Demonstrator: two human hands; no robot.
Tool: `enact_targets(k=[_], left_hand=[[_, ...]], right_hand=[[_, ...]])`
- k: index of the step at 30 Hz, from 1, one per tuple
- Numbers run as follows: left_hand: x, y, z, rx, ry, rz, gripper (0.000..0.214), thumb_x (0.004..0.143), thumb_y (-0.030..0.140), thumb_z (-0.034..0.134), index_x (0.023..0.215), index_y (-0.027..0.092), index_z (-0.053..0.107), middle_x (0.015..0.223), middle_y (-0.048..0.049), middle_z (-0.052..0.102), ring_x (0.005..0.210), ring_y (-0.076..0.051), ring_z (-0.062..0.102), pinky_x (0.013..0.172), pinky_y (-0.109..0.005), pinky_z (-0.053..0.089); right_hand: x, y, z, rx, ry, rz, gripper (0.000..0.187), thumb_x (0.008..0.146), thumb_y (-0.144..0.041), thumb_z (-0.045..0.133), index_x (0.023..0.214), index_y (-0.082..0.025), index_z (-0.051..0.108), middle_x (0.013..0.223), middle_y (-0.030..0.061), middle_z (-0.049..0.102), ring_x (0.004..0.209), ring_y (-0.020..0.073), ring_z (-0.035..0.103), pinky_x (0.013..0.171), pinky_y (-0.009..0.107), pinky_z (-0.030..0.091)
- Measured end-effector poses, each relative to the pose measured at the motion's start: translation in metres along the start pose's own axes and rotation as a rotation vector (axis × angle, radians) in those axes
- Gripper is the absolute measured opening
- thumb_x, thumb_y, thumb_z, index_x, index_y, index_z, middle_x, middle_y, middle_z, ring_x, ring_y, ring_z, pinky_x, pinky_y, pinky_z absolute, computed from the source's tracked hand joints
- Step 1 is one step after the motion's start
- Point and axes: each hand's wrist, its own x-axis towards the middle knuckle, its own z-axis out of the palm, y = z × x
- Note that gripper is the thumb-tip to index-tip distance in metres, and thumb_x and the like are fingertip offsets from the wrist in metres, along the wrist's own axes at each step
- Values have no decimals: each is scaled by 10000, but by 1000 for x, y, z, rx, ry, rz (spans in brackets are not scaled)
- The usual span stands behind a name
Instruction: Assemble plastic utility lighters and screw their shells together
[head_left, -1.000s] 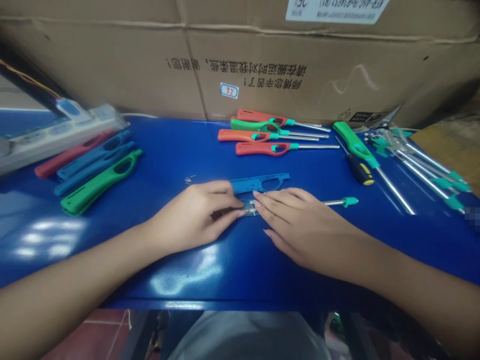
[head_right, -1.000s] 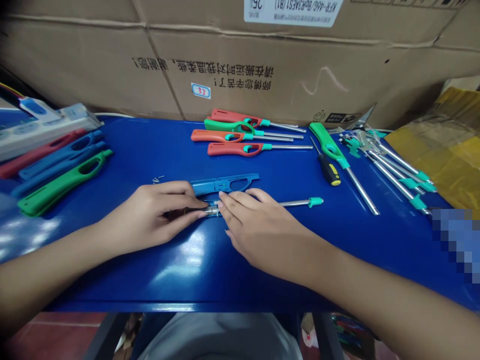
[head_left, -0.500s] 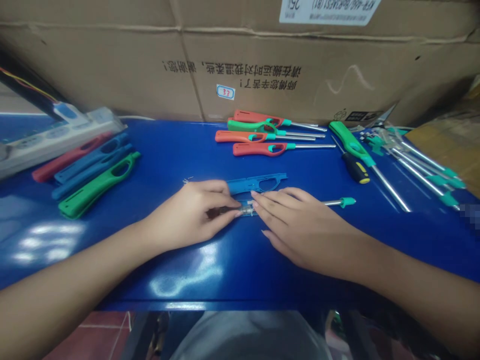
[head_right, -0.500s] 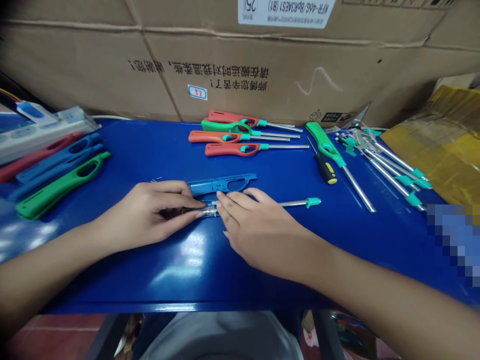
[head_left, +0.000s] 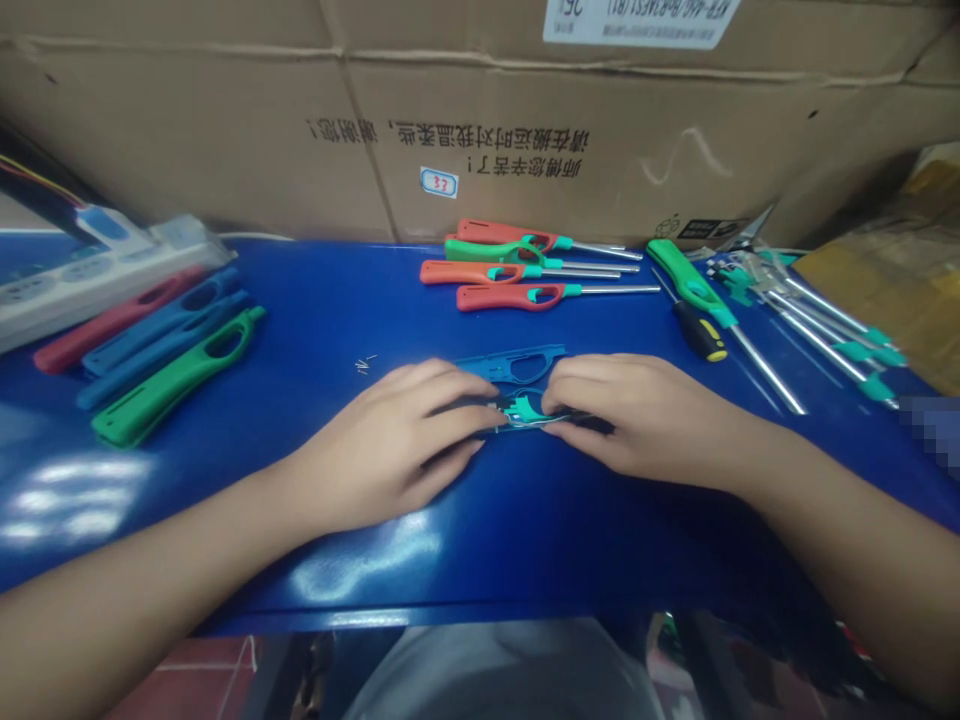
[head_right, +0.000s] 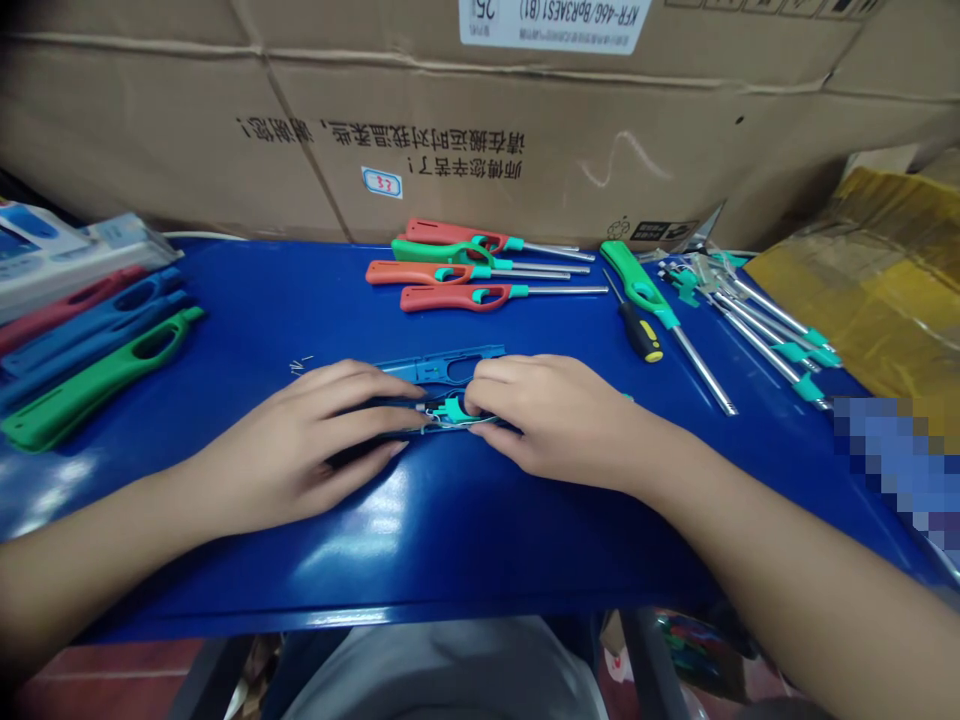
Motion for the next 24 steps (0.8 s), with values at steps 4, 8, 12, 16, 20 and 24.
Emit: enact_targets(k=[4, 8, 12, 16, 20, 24], left_hand=[[-2, -1, 5, -13, -81, 1, 370, 1031, 211, 494, 1378, 266, 612, 1413, -80, 603, 1268, -258, 566, 1077, -441, 455], [-2, -1, 6, -14, -103, -3, 399, 1040, 210, 468, 1410, 291, 592, 1443, -81, 584, 1271, -264, 565, 1071, -447, 455], [-1, -1, 6, 4, -103, 10, 404, 1043, 200, 452, 1418, 279, 583, 1427, -92, 584, 1271, -274, 546, 1060, -454, 446], [-1, 0, 6, -9, -115, -8, 415, 1040, 190, 448, 1425, 284, 571, 1401, -93, 575, 1264, -268, 534, 1048, -447, 438], [0, 0, 7, -12, -122, -16, 424, 1037, 188, 444, 1427, 300, 565, 1392, -94, 563, 1247, -276, 532, 1031, -455, 436], [1, 1, 7, -15, -128, -29, 441, 1027, 180, 448, 1434, 308, 558, 1397, -98, 550, 1231, -280, 532, 1016, -457, 435]], right_hand=[[1, 2, 2, 112, 1, 63, 105, 997, -221, 564, 979, -220, 667, 970, 18, 700, 870, 166, 654, 734, 282, 451], [2, 4, 2, 224, 9, 124, 44, 946, -213, 647, 937, -211, 691, 913, 5, 693, 766, 138, 610, 666, 261, 427], [3, 3, 3, 319, 31, 157, 34, 921, -201, 676, 907, -197, 706, 851, -11, 672, 611, 96, 505, 602, 245, 403], [4, 2, 2, 344, 32, 169, 92, 931, -154, 636, 893, -194, 709, 838, -16, 668, 619, 93, 513, 614, 244, 405], [3, 0, 1, 266, 19, 140, 95, 933, -132, 621, 914, -192, 691, 870, -7, 669, 696, 112, 564, 652, 253, 414], [2, -5, 2, 103, -21, 132, 90, 969, -176, 582, 946, -203, 664, 923, 7, 672, 808, 149, 617, 671, 270, 408]])
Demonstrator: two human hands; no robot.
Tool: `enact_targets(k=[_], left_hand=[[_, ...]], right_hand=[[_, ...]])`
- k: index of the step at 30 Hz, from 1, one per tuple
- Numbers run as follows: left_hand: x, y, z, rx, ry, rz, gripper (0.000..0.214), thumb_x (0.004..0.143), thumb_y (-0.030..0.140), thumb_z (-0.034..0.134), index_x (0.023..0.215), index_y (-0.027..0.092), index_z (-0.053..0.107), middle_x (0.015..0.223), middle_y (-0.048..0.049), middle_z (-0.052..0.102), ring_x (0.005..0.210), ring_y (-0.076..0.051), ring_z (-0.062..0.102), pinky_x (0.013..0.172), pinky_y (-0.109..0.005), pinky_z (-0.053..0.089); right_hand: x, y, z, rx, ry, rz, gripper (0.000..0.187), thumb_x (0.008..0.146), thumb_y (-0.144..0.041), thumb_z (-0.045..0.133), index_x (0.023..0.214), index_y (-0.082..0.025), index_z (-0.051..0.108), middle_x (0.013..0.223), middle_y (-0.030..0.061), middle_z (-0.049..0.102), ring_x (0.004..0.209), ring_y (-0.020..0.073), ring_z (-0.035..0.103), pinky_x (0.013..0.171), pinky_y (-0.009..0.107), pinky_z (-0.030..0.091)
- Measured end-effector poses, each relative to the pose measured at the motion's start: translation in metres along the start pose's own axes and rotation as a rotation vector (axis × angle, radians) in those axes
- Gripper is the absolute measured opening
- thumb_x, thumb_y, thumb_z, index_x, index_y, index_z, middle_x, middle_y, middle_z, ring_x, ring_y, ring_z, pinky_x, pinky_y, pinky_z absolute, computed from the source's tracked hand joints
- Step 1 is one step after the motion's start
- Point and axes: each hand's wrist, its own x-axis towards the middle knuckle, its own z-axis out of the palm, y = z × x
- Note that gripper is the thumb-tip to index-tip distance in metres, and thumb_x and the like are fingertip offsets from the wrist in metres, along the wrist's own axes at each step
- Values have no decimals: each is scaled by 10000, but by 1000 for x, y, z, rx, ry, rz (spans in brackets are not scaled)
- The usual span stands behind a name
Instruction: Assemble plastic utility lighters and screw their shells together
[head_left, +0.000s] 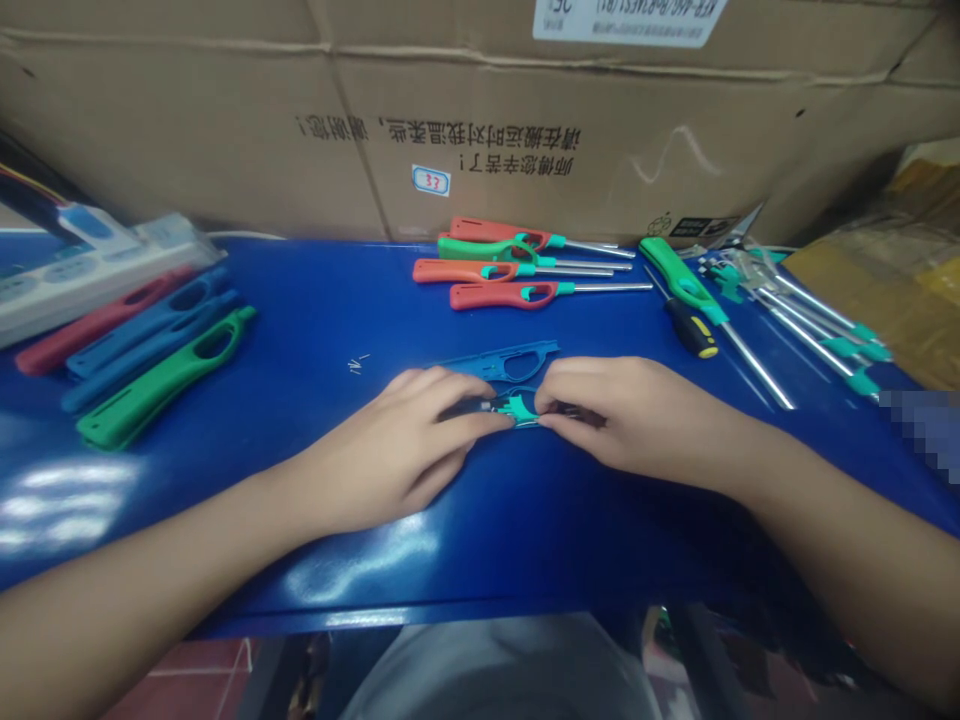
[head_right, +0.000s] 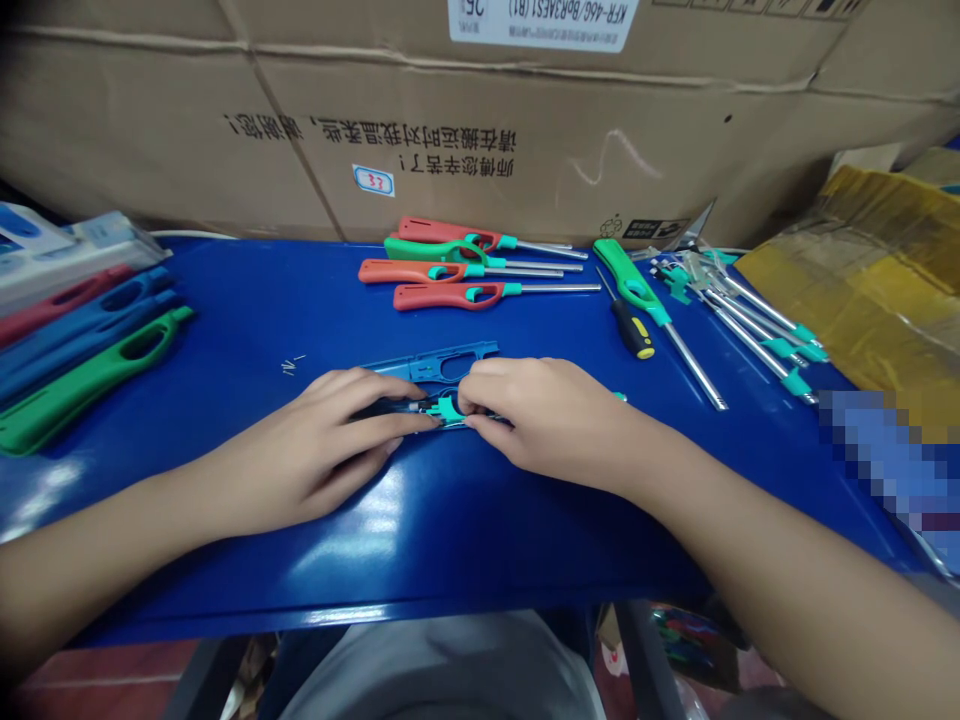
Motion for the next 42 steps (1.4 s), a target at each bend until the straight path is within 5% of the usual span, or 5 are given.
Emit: enact_targets(k=[19, 25, 30, 38, 42], left_hand=[[0, -1, 1, -2, 17, 10, 424, 1053, 185, 414, 1429, 304, 569, 1370, -101, 569, 1231, -269, 532, 1009, -453, 431], [0, -1, 2, 6, 28, 21, 423, 1054, 188, 414, 1427, 302, 576, 1371, -101, 578, 1229, -273, 539, 1000, -460, 441], [0, 1, 3, 6, 45, 27, 428, 1039, 173, 419, 1412, 290, 592, 1400, -109, 586, 1214, -292, 550, 997, -487, 447], [0, -3, -4, -27, 345, 56, 364, 1003, 120, 539, 1352, 184, 616, 1343, -108, 661, 1196, -231, 600, 1043, -408, 469], [1, -11, -12, 117, 450, 15, 388, 973, 161, 619, 1361, 178, 626, 1342, -125, 676, 1235, -290, 598, 1066, -478, 471]], right_hand=[[0, 18, -10, 140, -50, -51, 80, 919, -161, 612, 871, -200, 663, 905, 10, 678, 785, 143, 595, 653, 266, 402], [5, 26, 4, 6, 210, -82, 251, 976, -159, 533, 1149, -189, 712, 1093, 80, 686, 1015, 219, 631, 855, 346, 491], [7, 41, 9, -201, 221, -116, 372, 965, -107, 519, 1228, -256, 735, 1318, 119, 625, 1200, 312, 576, 973, 502, 471], [10, 41, 5, -87, 245, -94, 98, 968, -196, 592, 973, -188, 690, 1156, 115, 685, 1079, 275, 665, 939, 454, 529], [11, 30, 5, 352, 395, 82, 74, 944, -279, 648, 940, -205, 651, 904, 52, 723, 834, 213, 719, 794, 369, 579]])
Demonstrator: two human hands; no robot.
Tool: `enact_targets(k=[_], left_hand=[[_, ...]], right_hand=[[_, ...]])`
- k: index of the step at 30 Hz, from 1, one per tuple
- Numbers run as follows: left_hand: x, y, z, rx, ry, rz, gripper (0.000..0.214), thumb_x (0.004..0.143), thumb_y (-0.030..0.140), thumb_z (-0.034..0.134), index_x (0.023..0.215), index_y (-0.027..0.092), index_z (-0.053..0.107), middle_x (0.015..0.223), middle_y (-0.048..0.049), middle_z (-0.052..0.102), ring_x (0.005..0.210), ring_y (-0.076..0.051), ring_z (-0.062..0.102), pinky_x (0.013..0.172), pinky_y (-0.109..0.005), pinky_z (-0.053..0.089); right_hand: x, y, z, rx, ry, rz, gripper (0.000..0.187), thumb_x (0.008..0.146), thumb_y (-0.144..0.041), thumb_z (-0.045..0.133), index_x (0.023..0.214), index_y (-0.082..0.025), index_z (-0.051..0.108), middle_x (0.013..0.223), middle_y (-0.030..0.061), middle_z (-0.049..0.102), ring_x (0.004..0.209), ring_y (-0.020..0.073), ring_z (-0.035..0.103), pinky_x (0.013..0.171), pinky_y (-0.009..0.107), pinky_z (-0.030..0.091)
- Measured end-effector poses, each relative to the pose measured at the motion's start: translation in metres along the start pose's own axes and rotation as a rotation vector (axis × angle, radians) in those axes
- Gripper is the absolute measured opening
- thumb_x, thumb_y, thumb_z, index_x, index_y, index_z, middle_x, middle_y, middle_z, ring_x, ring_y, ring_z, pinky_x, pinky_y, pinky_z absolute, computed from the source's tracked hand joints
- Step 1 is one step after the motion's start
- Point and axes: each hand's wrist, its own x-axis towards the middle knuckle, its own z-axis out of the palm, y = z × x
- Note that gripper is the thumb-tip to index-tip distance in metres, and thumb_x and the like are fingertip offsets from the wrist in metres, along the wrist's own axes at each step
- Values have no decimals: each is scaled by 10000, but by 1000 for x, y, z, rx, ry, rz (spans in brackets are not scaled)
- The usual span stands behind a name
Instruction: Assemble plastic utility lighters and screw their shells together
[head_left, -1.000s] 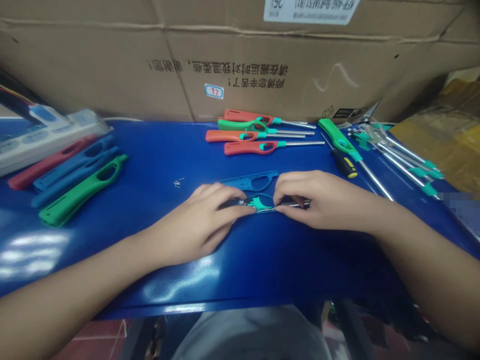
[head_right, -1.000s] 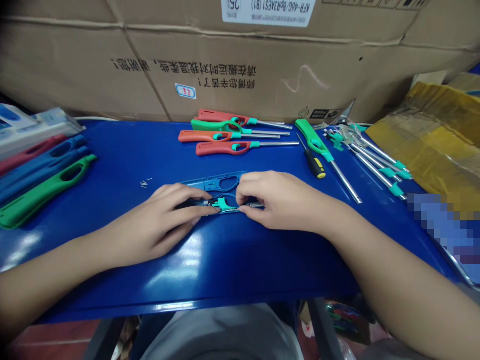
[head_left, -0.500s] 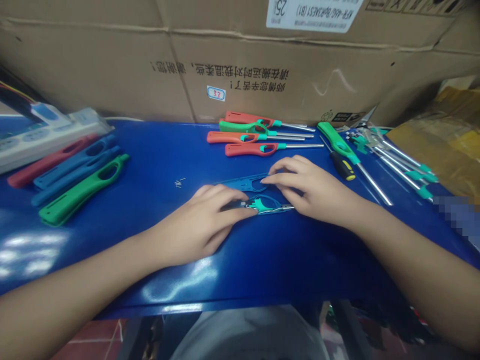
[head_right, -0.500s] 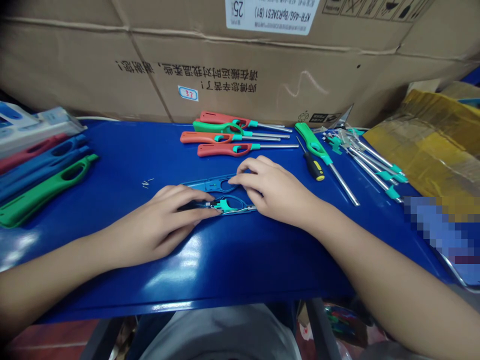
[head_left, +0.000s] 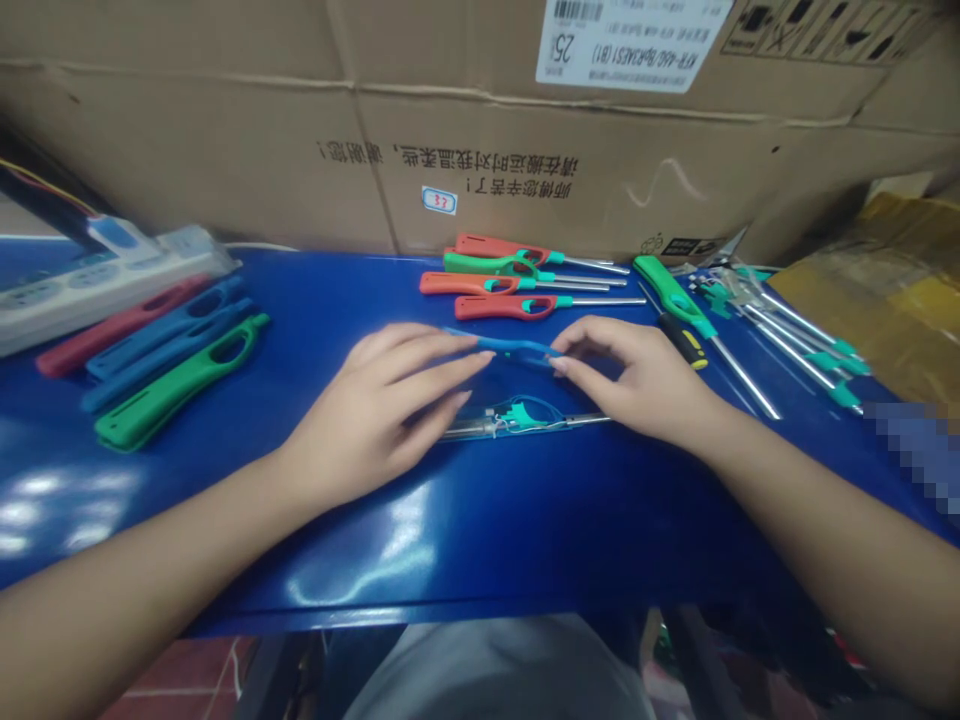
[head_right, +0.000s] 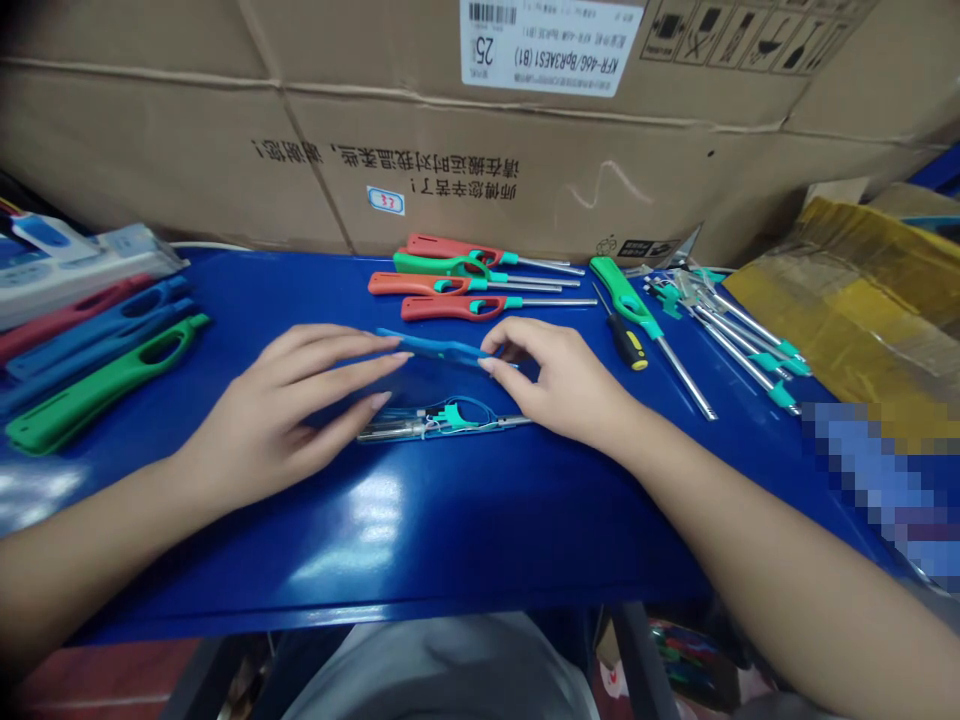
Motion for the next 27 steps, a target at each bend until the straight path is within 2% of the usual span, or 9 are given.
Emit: enact_targets(k=[3, 6, 8, 10, 13, 15, 19, 27], left_hand=[[0, -4, -4, 97, -3, 3, 405, 963, 213, 663, 1367, 206, 633, 1353, -120, 675, 1226, -312, 605, 1037, -502, 481], [-1, -3, -5, 60, -22, 29, 342, 984, 209, 635, 1324, 205, 668, 1272, -111, 711, 1110, -261, 654, 961, -430, 520], [-1, -1, -6, 3, -40, 23, 321, 996, 222, 616, 1308, 181, 678, 1224, -113, 728, 1053, -236, 676, 927, -392, 535], [-2, 1, -7, -36, -81, 5, 339, 997, 262, 617, 1317, 162, 669, 1193, -112, 742, 1040, -236, 694, 917, -387, 541], [-2, 1, -9, -51, -153, -4, 351, 985, 311, 628, 1289, 141, 674, 1138, -101, 764, 1003, -248, 719, 883, -399, 554], [-1, 1, -10, -56, -195, -1, 316, 980, 312, 627, 1237, 140, 691, 1113, -88, 773, 966, -246, 725, 855, -399, 562], [0, 2, -10, -83, -240, -2, 269, 991, 309, 609, 1199, 165, 702, 1103, -64, 777, 950, -231, 723, 859, -390, 559], [0, 2, -9, -70, -334, -26, 266, 998, 359, 598, 1180, 197, 706, 1067, -60, 757, 939, -221, 695, 852, -367, 539]], right_hand=[[0, -8, 1, 412, 3, 281, 180, 886, -360, 729, 912, -199, 652, 836, 33, 726, 700, 186, 734, 694, 329, 596], [0, -13, 1, 548, -50, 396, 238, 859, -382, 757, 967, -185, 677, 879, 50, 742, 700, 176, 729, 692, 323, 597], [-1, -15, 2, 473, -80, 335, 292, 886, -374, 725, 1106, -186, 682, 896, 44, 724, 701, 154, 689, 681, 310, 575], [-4, -16, 3, 274, -111, 189, 365, 907, -361, 705, 1233, -201, 668, 907, 31, 687, 727, 145, 636, 688, 302, 541], [-7, -16, 5, -14, -175, -34, 343, 923, -347, 707, 1238, -212, 683, 920, 27, 653, 818, 162, 609, 759, 310, 512], [-8, -15, 6, -92, -215, -114, 315, 930, -346, 712, 1211, -209, 682, 972, 42, 657, 907, 185, 619, 821, 324, 511], [-7, -11, 7, -118, -264, -183, 323, 903, -360, 751, 1184, -225, 669, 1099, 73, 632, 1041, 222, 610, 914, 366, 511], [-7, -9, 13, -153, -323, -173, 334, 906, -363, 737, 1189, -207, 648, 1130, 76, 620, 1060, 229, 596, 936, 399, 493]])
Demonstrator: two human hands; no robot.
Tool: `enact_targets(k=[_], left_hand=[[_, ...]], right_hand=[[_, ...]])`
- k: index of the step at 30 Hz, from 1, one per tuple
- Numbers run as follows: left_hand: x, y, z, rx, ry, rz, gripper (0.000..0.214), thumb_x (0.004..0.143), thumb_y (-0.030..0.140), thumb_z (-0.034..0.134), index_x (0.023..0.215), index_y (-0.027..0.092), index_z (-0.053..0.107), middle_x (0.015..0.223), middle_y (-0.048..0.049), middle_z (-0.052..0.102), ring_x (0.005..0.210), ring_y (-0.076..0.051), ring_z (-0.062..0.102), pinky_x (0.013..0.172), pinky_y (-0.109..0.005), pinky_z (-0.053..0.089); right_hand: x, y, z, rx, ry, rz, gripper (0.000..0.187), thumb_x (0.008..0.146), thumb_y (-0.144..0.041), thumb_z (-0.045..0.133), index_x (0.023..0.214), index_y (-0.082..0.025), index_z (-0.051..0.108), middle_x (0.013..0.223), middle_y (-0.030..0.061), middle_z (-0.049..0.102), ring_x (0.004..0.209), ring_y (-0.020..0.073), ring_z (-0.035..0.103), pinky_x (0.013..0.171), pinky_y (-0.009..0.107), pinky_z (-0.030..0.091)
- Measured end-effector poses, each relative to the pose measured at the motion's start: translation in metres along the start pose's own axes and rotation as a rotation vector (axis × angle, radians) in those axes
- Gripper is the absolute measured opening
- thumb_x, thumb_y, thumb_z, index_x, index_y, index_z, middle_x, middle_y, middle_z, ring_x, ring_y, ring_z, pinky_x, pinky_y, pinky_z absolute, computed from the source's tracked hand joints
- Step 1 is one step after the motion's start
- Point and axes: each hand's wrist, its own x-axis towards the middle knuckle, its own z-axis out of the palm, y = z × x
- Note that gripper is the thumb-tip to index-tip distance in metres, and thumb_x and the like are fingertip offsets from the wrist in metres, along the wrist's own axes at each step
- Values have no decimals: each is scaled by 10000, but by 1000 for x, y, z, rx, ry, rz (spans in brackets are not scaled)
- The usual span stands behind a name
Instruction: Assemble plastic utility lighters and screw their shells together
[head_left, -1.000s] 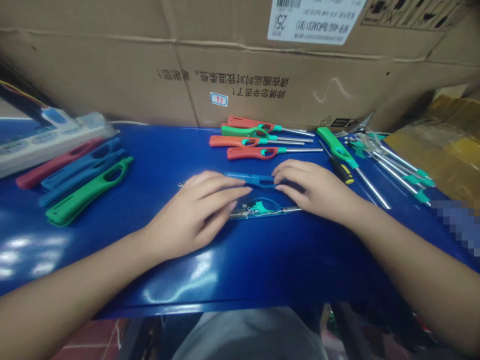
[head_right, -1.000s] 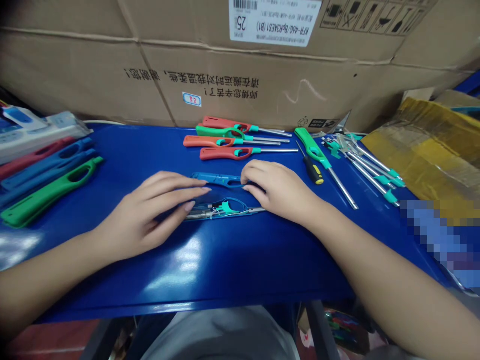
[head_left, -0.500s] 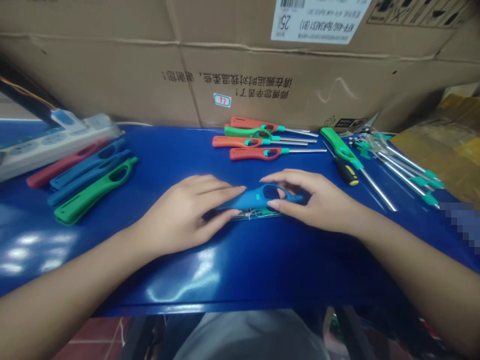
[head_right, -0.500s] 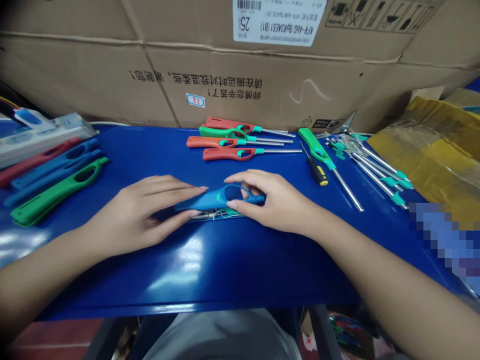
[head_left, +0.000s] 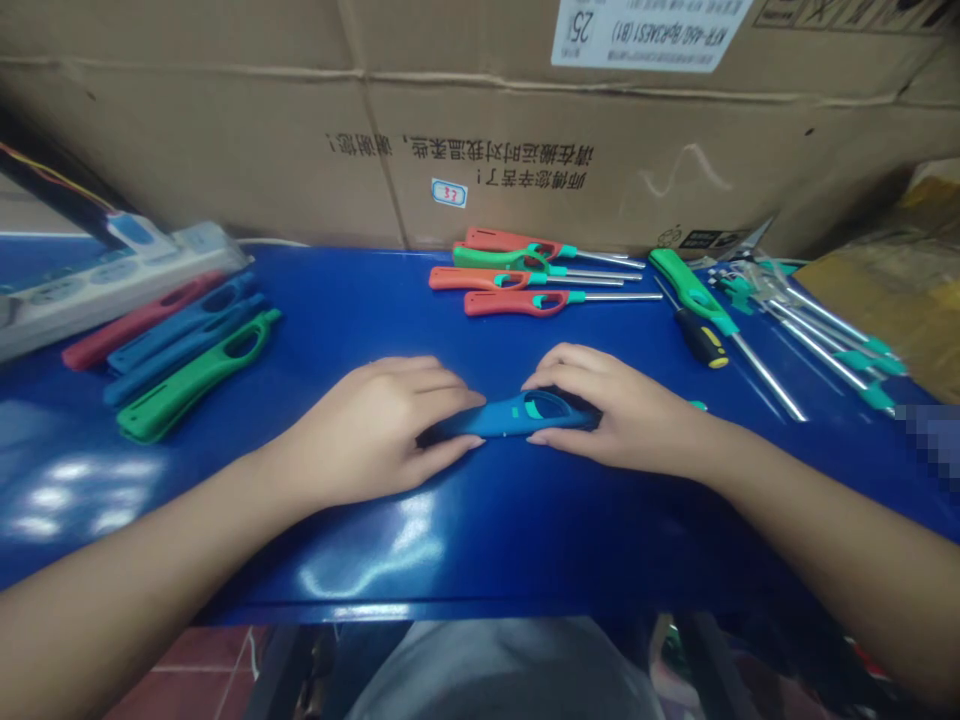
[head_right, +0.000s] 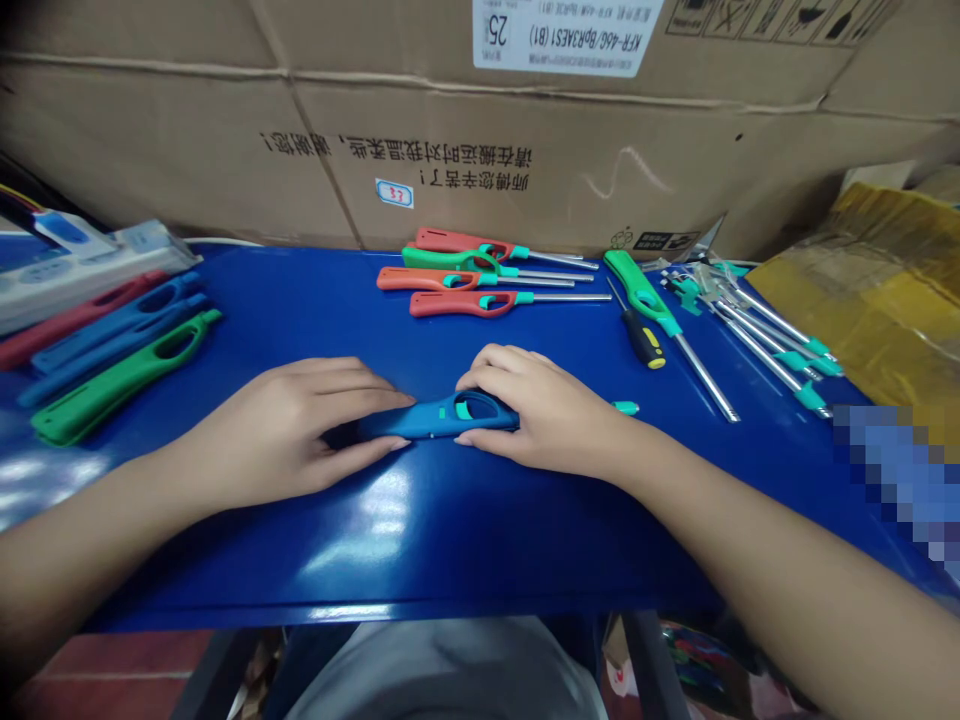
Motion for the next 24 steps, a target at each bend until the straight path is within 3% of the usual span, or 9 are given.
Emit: enact_targets(k=[10, 17, 24], left_hand=[[-2, 0, 6, 58, -7, -44, 268, 985, 361, 631, 1212, 234, 698, 1115, -41, 730, 968, -220, 687, 826, -351, 534], [-1, 7, 8, 181, 16, 32, 257, 974, 294, 612, 1152, 142, 719, 1038, -95, 742, 909, -252, 696, 777, -369, 555], [-2, 4, 8, 73, 46, -5, 270, 1018, 337, 559, 1174, 167, 699, 1021, -94, 733, 921, -246, 702, 802, -380, 562]], right_hand=[[-1, -1, -3, -109, -30, 6, 310, 939, -407, 691, 1185, -222, 658, 1166, 90, 645, 1056, 252, 609, 919, 418, 475], [-4, -10, -1, -379, -12, -59, 322, 973, -391, 625, 1207, -177, 682, 1085, 102, 671, 927, 241, 636, 800, 382, 474], [-4, -9, -1, -385, 20, -134, 279, 1024, -364, 540, 1137, -174, 711, 1048, 91, 714, 909, 233, 662, 790, 369, 481]])
